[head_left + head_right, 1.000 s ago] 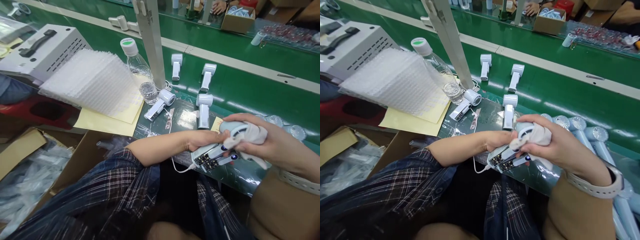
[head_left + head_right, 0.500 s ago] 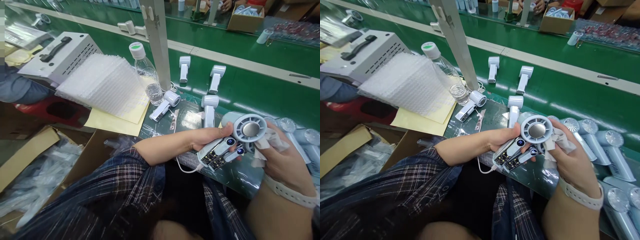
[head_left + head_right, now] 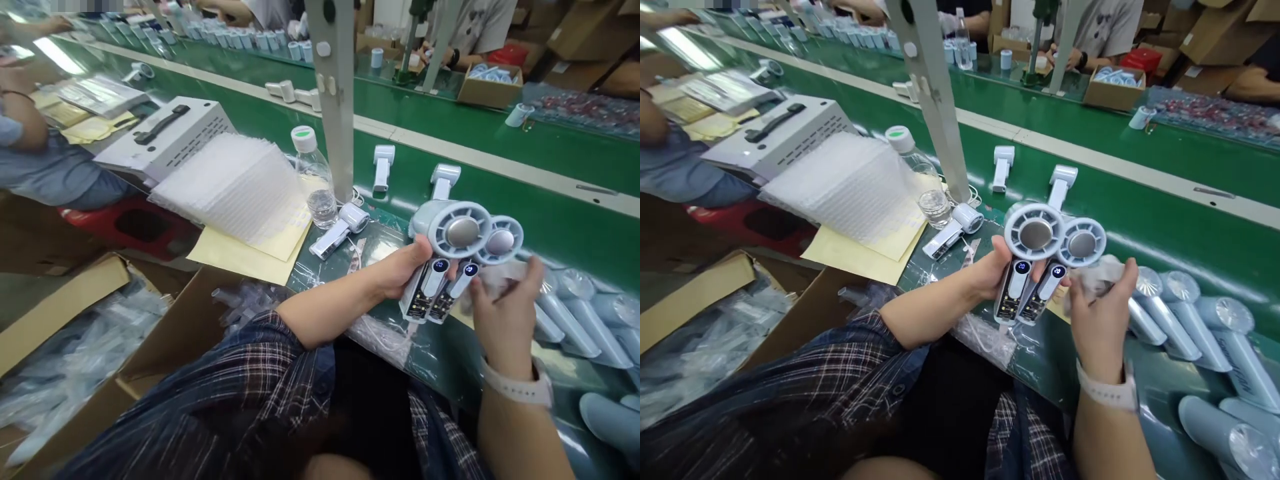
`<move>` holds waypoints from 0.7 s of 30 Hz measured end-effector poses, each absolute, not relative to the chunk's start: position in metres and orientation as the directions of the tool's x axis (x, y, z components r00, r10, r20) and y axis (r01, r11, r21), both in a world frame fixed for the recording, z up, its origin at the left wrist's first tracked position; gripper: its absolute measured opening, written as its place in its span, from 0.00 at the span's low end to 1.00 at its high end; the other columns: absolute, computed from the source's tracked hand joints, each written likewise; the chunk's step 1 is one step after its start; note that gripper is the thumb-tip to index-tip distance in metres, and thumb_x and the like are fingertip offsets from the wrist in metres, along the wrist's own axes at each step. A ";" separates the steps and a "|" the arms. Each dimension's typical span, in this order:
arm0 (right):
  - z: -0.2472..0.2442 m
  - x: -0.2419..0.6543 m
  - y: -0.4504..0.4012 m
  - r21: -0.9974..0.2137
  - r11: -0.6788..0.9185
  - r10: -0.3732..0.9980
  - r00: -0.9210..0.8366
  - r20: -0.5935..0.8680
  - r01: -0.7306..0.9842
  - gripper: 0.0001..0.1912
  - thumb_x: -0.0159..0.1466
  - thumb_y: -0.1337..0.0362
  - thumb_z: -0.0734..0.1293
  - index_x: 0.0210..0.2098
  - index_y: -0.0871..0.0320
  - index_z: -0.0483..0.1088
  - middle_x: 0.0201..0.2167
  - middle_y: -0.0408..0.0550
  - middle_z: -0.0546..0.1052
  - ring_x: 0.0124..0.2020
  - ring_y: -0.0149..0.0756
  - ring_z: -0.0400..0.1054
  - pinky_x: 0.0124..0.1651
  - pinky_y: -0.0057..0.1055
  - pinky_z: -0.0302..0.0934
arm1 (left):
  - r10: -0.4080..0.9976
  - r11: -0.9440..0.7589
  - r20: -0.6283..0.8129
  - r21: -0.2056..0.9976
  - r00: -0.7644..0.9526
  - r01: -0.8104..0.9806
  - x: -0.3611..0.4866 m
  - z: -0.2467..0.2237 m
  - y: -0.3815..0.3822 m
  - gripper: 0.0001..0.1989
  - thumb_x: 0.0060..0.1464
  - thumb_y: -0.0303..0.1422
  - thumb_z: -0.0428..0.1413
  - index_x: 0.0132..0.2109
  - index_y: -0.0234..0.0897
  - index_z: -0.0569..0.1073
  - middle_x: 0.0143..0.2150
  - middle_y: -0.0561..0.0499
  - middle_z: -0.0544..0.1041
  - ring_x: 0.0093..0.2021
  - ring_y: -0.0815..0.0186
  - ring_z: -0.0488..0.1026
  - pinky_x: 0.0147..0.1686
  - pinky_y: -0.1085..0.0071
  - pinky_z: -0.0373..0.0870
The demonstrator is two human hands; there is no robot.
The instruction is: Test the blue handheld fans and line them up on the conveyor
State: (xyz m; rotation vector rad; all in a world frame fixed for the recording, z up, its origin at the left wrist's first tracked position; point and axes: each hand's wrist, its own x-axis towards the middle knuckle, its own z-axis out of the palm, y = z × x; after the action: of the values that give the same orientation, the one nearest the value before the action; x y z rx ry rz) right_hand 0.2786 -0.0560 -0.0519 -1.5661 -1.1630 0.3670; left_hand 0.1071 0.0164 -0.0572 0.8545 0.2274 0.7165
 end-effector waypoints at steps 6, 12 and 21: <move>-0.042 0.257 -0.067 -0.957 0.251 0.934 0.222 0.279 0.146 0.50 0.63 0.50 0.78 0.78 0.40 0.55 0.67 0.57 0.72 0.61 0.56 0.75 0.62 0.59 0.70 | 0.756 0.430 0.001 0.754 0.655 -0.497 0.112 -0.059 0.015 0.49 0.23 0.81 0.62 0.29 0.36 0.73 0.30 0.47 0.77 0.30 0.64 0.75 0.31 0.67 0.76; -0.048 0.244 -0.056 -0.982 0.132 0.989 0.091 0.120 -0.136 0.69 0.55 0.50 0.84 0.82 0.37 0.40 0.70 0.55 0.71 0.64 0.53 0.73 0.58 0.49 0.75 | 0.796 0.372 0.003 0.787 0.605 -0.493 0.115 -0.054 0.005 0.47 0.27 0.79 0.63 0.29 0.36 0.73 0.29 0.49 0.75 0.29 0.67 0.71 0.30 0.67 0.72; -0.042 0.236 -0.062 -0.983 0.106 0.984 0.158 0.082 -0.151 0.80 0.51 0.53 0.87 0.83 0.40 0.30 0.75 0.55 0.65 0.73 0.52 0.65 0.73 0.53 0.64 | 0.778 0.366 0.028 0.791 0.627 -0.490 0.113 -0.055 0.004 0.47 0.26 0.79 0.64 0.29 0.36 0.73 0.29 0.49 0.76 0.29 0.66 0.72 0.29 0.67 0.71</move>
State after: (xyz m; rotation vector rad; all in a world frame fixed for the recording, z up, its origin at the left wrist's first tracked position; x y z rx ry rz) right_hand 0.2361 -0.0620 -0.0424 -1.0930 -1.0263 1.1009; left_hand 0.1128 0.0037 -0.0546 0.8624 0.3827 0.8406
